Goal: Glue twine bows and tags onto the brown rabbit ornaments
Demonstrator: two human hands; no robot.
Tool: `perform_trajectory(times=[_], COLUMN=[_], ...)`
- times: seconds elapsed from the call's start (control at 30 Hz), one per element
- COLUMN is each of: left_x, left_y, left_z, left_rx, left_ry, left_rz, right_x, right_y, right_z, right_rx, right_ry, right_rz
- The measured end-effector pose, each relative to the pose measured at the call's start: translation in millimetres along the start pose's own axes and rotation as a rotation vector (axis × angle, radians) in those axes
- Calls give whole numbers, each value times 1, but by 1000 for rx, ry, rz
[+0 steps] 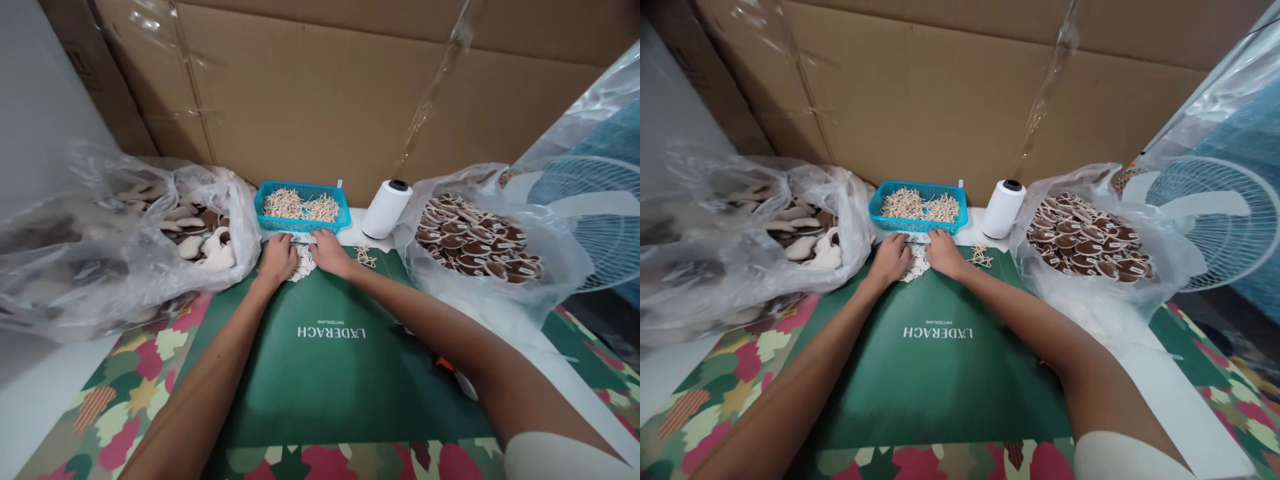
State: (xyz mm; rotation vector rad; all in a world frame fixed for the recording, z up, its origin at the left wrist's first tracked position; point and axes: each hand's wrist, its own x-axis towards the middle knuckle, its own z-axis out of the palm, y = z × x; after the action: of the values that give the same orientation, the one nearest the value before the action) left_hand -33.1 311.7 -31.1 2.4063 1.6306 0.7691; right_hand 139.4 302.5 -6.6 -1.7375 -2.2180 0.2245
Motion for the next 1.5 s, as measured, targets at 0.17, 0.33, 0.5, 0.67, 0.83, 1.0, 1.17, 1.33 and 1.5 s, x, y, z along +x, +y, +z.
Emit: perform_trajectory(times=[0.17, 0.33, 0.5, 0.67, 0.83, 1.0, 1.17, 1.33, 1.5], left_x=[10, 19, 21, 23, 25, 22, 18, 19, 20], left_y=[-6, -8, -8, -21, -29, -27, -24, -20, -21], left_z=[3, 2, 3, 5, 11, 10, 9, 6, 0], left_rx=[-6, -78, -197, -316, -389, -347, -306, -365, -401], left_ry=[-9, -57, -65, 31, 98, 135, 75, 8, 38], left_rz=[-9, 34, 43, -72, -147, -152, -115, -73, -95], right_x=[6, 13, 21, 23, 20, 18, 10, 2, 11], right_y=[-6, -24, -40, -43, -39, -33, -15, 4, 1], right_z=[-10, -19, -14, -13, -15, -16, -38, -62, -45], right_rx=[-55, -132, -153, -136, -88, -14, 110, 96, 39], right_ry=[-31, -64, -75, -65, -59, -44, -136, -143, -133], right_rz=[-9, 36, 47, 60, 63, 24, -140, -165, -96])
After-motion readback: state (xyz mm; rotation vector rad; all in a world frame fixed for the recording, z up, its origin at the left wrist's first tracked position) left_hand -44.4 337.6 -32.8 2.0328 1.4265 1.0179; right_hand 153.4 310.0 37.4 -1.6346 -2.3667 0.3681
